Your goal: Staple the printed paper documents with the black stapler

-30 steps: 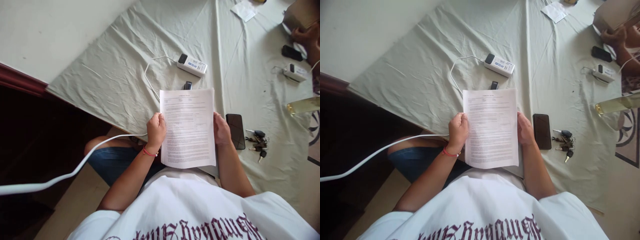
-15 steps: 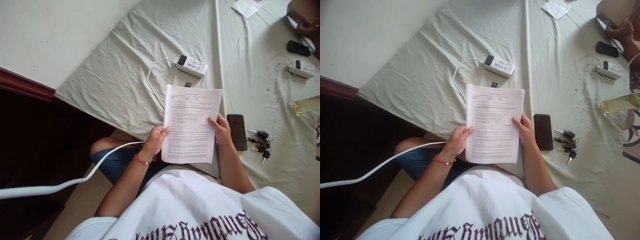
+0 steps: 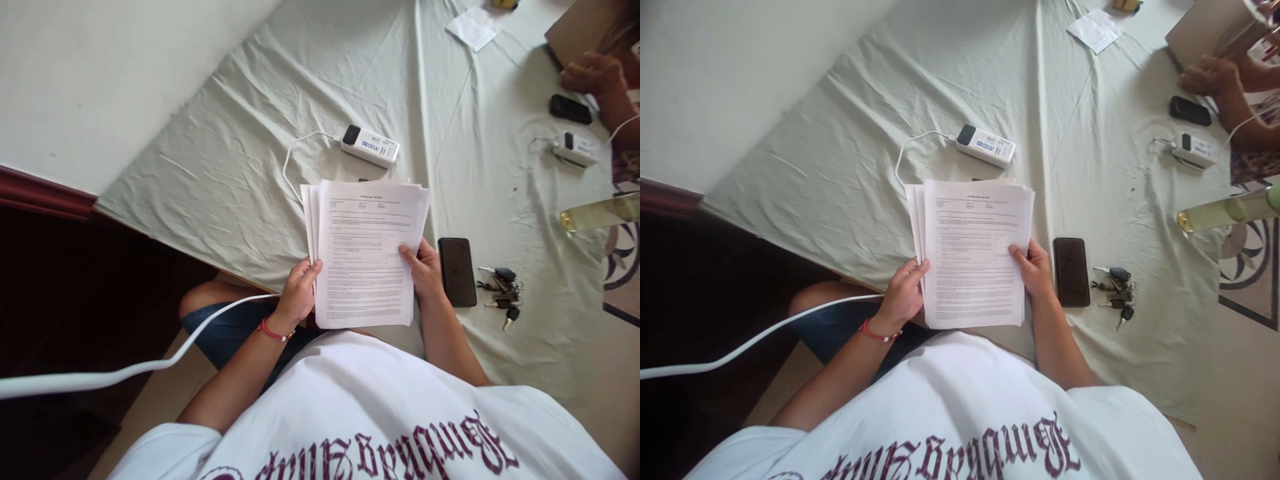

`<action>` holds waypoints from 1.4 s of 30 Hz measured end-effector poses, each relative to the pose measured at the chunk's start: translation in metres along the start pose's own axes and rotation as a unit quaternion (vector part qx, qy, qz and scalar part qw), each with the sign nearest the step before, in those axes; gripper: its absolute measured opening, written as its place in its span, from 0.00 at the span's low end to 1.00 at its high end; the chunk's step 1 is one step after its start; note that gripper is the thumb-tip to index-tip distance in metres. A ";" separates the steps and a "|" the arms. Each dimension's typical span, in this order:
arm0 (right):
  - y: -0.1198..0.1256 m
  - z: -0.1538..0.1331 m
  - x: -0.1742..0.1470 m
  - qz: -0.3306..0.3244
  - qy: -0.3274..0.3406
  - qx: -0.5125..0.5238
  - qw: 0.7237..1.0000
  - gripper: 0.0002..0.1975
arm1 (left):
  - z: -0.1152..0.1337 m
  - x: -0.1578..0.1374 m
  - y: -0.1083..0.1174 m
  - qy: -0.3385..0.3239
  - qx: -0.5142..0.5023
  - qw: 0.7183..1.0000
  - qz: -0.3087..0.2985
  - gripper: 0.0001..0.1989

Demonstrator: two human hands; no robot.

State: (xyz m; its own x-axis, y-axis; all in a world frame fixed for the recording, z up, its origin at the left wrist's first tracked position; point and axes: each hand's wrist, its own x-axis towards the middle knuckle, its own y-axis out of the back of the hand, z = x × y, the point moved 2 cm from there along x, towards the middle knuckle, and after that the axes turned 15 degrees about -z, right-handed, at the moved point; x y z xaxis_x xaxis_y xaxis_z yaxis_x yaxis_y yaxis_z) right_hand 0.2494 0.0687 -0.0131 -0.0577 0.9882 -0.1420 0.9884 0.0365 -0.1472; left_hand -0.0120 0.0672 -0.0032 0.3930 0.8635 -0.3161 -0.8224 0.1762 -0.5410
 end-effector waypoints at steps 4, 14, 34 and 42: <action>-0.002 0.002 -0.004 0.011 -0.002 -0.027 1.000 0.21 | -0.003 -0.009 0.004 0.012 0.026 1.000 0.000 0.20; -0.001 0.004 -0.001 0.028 0.019 -0.049 0.998 0.17 | -0.017 -0.017 0.020 -0.028 0.200 0.978 0.049 0.20; 0.007 -0.006 -0.009 0.031 -0.022 -0.062 0.997 0.17 | -0.019 -0.017 0.021 -0.059 0.171 0.980 0.086 0.21; 0.018 -0.002 -0.008 0.020 -0.009 -0.026 0.999 0.18 | -0.021 -0.027 0.018 -0.047 0.211 0.970 0.113 0.23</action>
State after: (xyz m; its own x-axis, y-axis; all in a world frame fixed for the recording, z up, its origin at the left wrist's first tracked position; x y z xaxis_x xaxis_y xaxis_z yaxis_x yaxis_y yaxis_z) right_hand 0.2677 0.0618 -0.0129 -0.0206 0.9861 -0.1649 0.9960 0.0058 -0.0896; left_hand -0.0285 0.0365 -0.0209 0.1602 0.9383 -0.3066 -0.9860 0.1377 -0.0936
